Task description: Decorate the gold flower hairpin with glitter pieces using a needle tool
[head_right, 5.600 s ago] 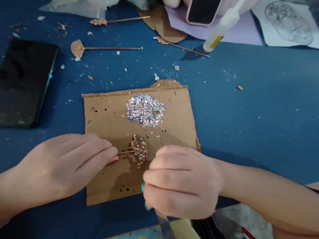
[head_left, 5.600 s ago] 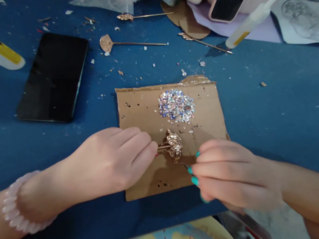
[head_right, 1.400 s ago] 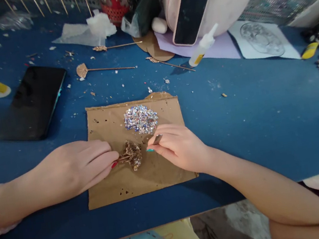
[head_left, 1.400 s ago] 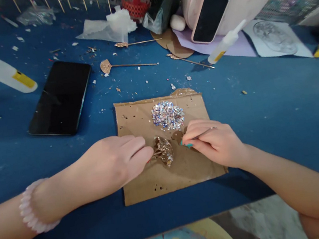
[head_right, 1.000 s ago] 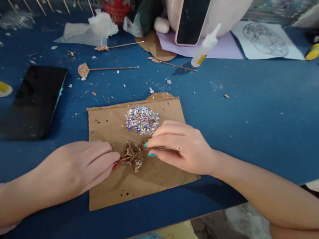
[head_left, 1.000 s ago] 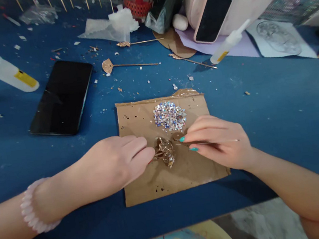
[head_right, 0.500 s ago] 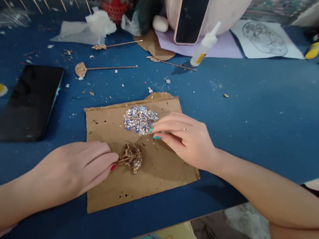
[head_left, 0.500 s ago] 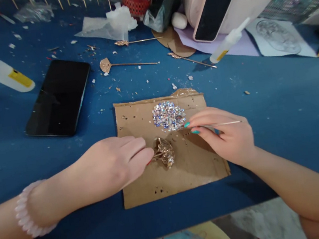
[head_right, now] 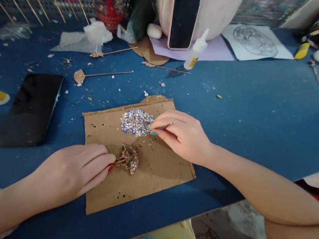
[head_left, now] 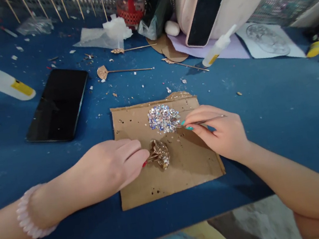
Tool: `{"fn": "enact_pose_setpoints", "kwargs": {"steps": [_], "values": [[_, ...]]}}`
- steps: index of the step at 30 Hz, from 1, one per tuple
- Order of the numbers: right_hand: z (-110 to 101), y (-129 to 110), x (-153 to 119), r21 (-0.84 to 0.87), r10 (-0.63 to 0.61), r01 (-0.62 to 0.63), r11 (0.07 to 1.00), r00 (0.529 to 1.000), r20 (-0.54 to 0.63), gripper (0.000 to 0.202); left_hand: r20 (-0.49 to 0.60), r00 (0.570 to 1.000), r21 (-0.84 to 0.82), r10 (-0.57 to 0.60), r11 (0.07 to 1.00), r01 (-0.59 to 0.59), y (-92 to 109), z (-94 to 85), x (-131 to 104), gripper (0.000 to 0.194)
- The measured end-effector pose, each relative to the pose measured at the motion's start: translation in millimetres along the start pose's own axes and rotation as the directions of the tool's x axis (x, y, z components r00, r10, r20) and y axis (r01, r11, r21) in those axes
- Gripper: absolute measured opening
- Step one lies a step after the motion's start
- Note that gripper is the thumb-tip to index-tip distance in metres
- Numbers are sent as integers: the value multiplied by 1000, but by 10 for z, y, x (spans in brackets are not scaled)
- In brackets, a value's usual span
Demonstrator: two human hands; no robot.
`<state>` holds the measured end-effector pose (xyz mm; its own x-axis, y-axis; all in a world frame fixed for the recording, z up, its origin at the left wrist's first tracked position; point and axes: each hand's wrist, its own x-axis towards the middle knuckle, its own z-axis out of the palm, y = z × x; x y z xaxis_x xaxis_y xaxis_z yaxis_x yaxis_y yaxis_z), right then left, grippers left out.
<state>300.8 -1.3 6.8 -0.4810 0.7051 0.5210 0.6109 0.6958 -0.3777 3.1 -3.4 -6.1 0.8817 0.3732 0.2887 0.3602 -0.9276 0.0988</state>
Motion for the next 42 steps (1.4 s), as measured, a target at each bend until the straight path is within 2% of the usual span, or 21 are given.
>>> {"fn": "enact_pose_setpoints", "kwargs": {"steps": [9,32,42], "values": [[0,54,-10,-12,23,-22,1000,1000,19,19,-12,1000,-28,-9,1000,9,-5,1,21,28],[-46,15,-8,-89,34,-30,996,998,50,18,20,1000,0,16,1000,-16,-4,-20,-13,24],[-32,7,-21,-52,22,-18,998,997,80,18,18,1000,9,9,1000,-10,-9,-12,-2,26]]}}
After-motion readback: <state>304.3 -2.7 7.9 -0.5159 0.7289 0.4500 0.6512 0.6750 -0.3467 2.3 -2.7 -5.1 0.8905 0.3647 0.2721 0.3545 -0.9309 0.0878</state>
